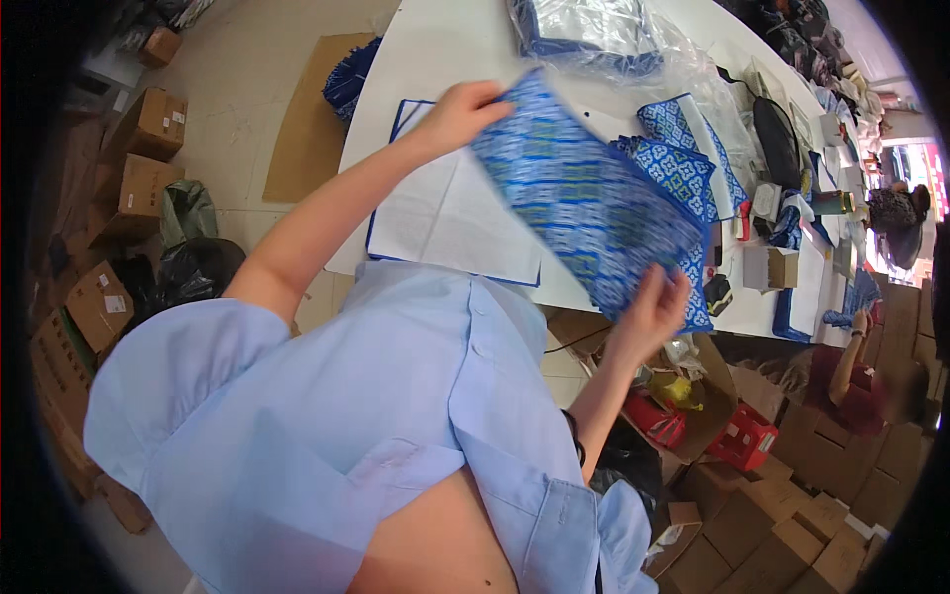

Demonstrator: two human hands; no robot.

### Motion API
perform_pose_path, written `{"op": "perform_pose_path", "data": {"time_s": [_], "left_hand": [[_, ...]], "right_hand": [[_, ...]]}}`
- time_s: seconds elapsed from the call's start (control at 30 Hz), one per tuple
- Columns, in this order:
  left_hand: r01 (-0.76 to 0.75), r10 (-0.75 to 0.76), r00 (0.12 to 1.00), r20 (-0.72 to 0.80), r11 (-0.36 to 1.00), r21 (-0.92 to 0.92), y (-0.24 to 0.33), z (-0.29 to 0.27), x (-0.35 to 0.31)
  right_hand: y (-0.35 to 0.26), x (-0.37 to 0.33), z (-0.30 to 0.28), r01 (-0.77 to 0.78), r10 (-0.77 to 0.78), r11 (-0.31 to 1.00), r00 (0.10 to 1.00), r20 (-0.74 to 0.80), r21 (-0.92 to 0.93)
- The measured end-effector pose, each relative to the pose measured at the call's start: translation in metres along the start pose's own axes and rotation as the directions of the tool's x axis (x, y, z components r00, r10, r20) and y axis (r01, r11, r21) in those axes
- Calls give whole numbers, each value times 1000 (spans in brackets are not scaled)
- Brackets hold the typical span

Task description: Fold fabric patterned bags and organize them onto stacks.

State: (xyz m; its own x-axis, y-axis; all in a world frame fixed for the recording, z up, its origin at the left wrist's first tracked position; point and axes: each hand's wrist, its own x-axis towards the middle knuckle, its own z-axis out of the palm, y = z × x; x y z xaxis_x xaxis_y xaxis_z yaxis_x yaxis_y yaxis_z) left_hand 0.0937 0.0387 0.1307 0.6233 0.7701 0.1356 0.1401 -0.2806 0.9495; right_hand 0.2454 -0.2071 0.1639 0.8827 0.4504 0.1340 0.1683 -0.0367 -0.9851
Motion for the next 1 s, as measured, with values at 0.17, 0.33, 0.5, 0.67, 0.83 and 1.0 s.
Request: {"op": "perform_pose_path", "data": {"time_s": [0.17,0.33,0.5,0.67,0.83,1.0], "left_hand": [[-375,382,900,210,924,-73,55,111,113],[-380,235,881,411,869,316,24,187,162],[-293,18,887,462,795,531,34,201,166],[-379,132,868,479,798,469,27,200,160],[-583,305,796,523,619,526,20,201,143],[-661,567,744,355,541,520,8,201,133]], "right_hand": [[-14,16,-58,38,23,983,946,-323,180],[40,30,-78,-314,281,941,934,-220,-130],[57,23,-81,-257,199,955,925,-323,-147],[56,23,-78,-284,166,912,915,-368,-295],[80,18,-90,-271,169,913,932,-320,-305],[64,18,-78,-284,125,824,935,-332,-489]]}}
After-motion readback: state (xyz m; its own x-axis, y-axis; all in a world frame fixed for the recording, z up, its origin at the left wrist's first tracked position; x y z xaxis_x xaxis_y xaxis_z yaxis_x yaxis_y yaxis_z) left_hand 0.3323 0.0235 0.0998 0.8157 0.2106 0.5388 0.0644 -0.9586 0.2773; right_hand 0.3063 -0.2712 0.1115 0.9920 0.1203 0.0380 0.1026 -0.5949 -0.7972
